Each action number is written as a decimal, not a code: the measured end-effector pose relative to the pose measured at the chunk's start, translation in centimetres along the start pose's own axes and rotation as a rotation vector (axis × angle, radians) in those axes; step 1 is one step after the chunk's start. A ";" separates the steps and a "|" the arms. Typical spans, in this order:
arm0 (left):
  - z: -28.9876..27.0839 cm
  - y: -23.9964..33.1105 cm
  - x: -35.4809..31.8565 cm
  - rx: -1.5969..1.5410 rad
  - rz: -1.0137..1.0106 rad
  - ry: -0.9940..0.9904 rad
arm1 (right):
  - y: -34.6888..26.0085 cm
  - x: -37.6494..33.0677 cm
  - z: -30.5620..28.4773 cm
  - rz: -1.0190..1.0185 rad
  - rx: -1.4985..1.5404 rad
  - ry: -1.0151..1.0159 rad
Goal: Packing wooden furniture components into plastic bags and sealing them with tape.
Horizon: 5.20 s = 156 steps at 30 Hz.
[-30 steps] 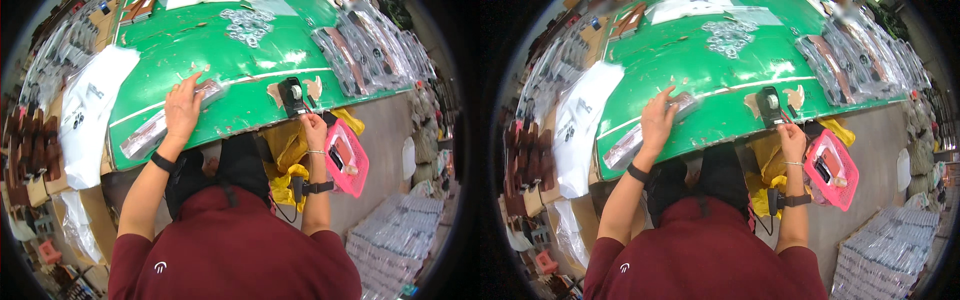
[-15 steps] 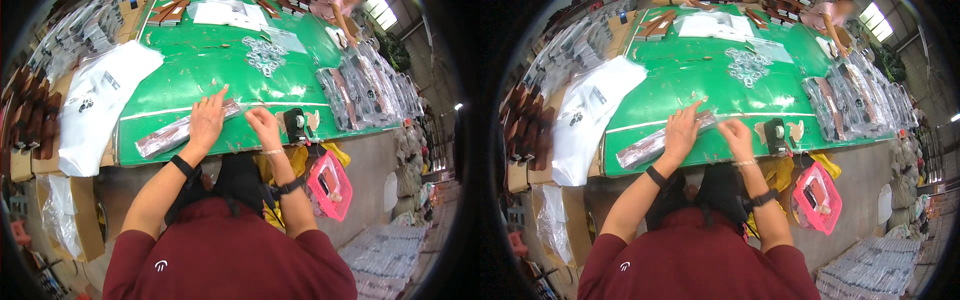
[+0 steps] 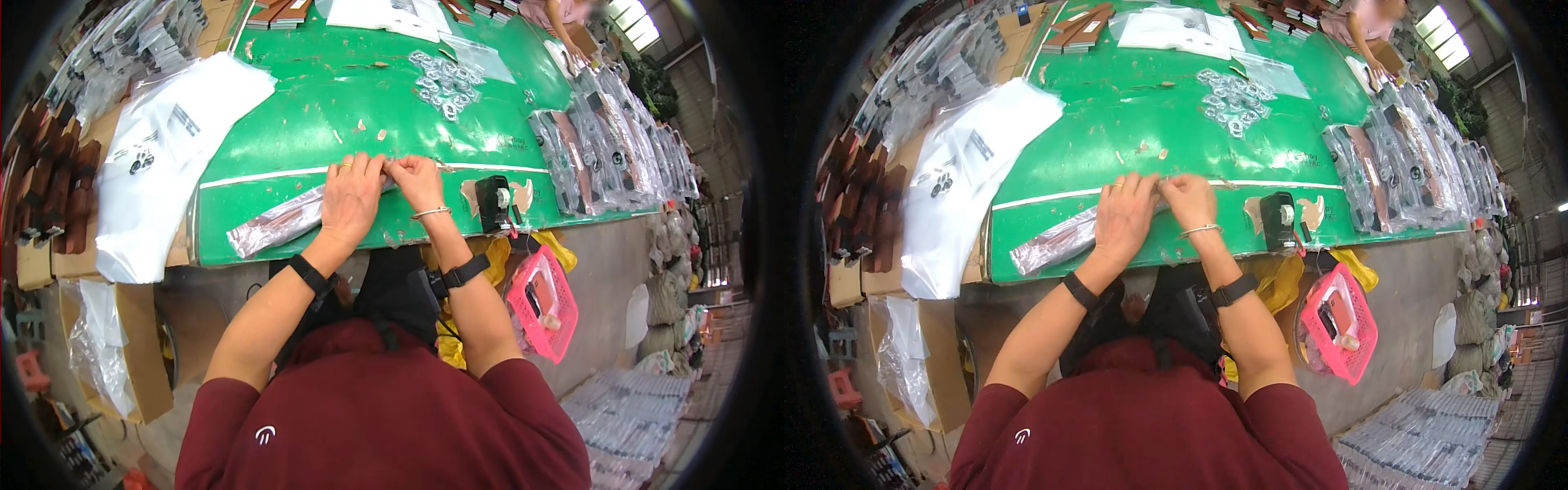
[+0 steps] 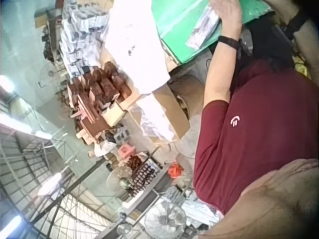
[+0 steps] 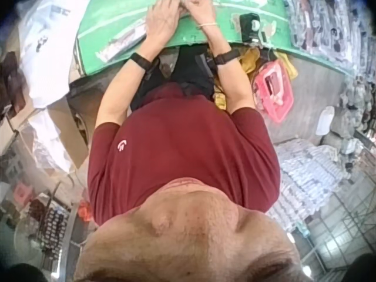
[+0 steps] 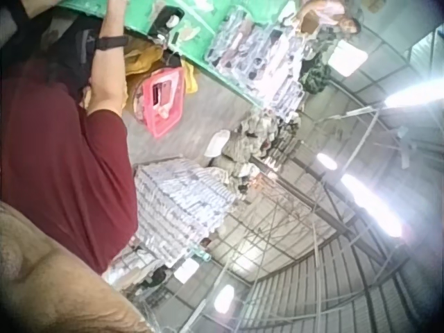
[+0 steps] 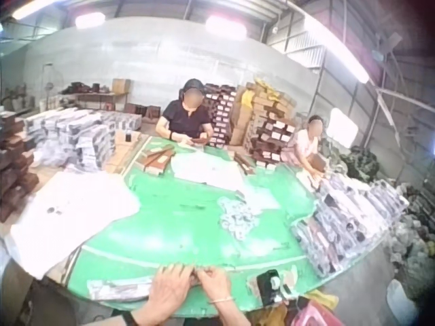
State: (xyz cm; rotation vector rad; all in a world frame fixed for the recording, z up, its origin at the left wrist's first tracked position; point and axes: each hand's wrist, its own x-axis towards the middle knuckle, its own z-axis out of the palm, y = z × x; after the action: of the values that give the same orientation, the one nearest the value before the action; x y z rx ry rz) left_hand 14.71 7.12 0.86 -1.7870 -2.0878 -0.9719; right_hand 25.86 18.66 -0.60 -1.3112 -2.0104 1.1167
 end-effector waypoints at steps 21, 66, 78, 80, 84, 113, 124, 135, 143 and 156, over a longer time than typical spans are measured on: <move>0.6 -1.3 1.6 -0.137 -0.098 -0.178 | 1.3 -5.0 1.1 -0.205 0.189 0.219; -10.6 17.8 14.5 -0.514 0.819 -0.374 | 5.4 -6.3 -30.1 -0.475 -0.690 0.849; -17.8 15.5 9.2 -1.460 0.713 -0.416 | 14.5 -0.8 -33.4 -0.064 -1.144 0.860; -18.5 16.4 8.5 -1.567 0.696 -0.252 | 13.9 -0.6 -31.8 -0.277 -0.920 0.868; -20.3 15.0 5.8 -1.389 0.448 -0.005 | 8.4 -3.3 -25.6 -0.432 -0.245 0.576; -36.1 -24.6 -28.5 0.778 -1.091 -0.024 | -4.5 -9.0 7.1 -0.584 0.041 -0.526; -42.9 -23.2 -22.6 -0.319 -0.964 0.820 | -7.3 -8.3 9.1 -0.593 0.049 -0.610; -22.5 -8.0 -12.5 -0.880 -0.782 0.220 | -14.9 -9.8 15.6 0.025 0.783 -1.349; -34.6 -20.8 -31.6 0.785 -0.895 0.340 | -13.7 -11.0 17.2 0.095 0.653 -1.287; -35.1 -9.9 -17.9 -0.898 -0.778 0.491 | -17.5 -14.0 17.2 -0.617 0.563 -1.273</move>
State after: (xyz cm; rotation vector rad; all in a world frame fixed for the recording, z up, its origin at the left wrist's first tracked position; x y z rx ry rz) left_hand 0.99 -28.87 13.96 -0.6849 -2.1355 -2.5360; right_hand 9.87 -3.96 5.15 0.4945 -2.2266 2.1908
